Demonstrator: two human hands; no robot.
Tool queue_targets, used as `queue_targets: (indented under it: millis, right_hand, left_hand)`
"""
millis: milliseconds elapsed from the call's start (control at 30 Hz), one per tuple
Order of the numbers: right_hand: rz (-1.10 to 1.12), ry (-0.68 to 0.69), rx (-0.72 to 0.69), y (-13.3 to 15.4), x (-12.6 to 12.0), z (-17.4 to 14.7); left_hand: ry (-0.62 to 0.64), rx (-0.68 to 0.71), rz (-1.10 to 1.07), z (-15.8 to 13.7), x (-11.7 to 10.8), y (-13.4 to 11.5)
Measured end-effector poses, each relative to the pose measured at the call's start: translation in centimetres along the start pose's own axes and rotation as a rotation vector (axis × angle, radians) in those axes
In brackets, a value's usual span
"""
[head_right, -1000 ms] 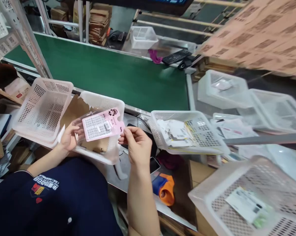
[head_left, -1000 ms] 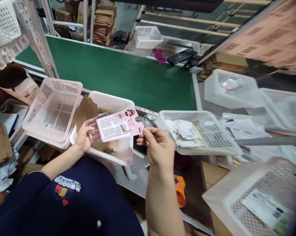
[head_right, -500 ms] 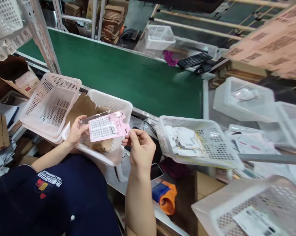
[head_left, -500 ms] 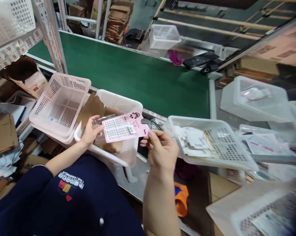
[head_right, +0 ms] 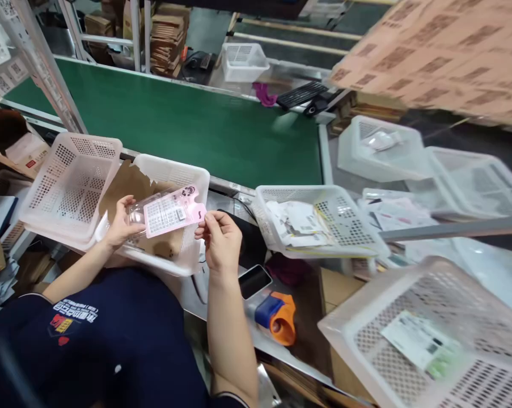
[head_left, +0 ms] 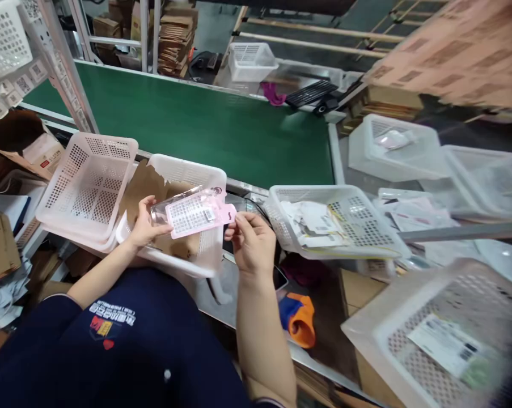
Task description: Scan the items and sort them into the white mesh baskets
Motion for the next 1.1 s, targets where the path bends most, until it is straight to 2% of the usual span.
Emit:
queue_targets:
  millis: [133,233,333,467,667,833,1100]
  right_hand:
    - [0.032,-0.032,0.012,0.1,-0.6,-0.1]
    - [0.026,-0.015,-0.004,0.4,-0.8,-0.3]
    - [0.025,0.01,-0.008,0.4,-0.8,-0.5]
    - [0.052,-0.002,0.018,-0.1,-0.8,-0.4]
    - [0.063,-0.012,0.028,-0.3,-0.5,-0.1]
    - [0.039,-0.027,0.028,-0.5,-0.5,0.2]
    - [0.033,-0.052,0.026,-1.5,-1.1,0.6]
  left_hand:
    - [0.171,0.078,0.253,-0.4,0.7,0.0]
    - [0.22,0.127,0.442,-0.7,0.8,0.0]
    - [0.23,0.163,0.54,-0.7,0.7,0.1]
    - [0.2,0.167,0.51,-0.4,0.2,0.4]
    - [0.288,0.113,0.398,-0.1,0.1,0.1]
    - [0.267,0.087,0.333,-0.2,0.1,-0.4]
    - [0.298,0.149,0.3,-0.4,1.0,-0.9]
Point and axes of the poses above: each hand's wrist, its own z-axis towards the middle knuckle, its own x-axis out of the palm, y = z × x, the point moved 6 cm from there along z, towards the middle knuckle, and after that the axes turned 8 degrees about -y, right-handed, at the moved point
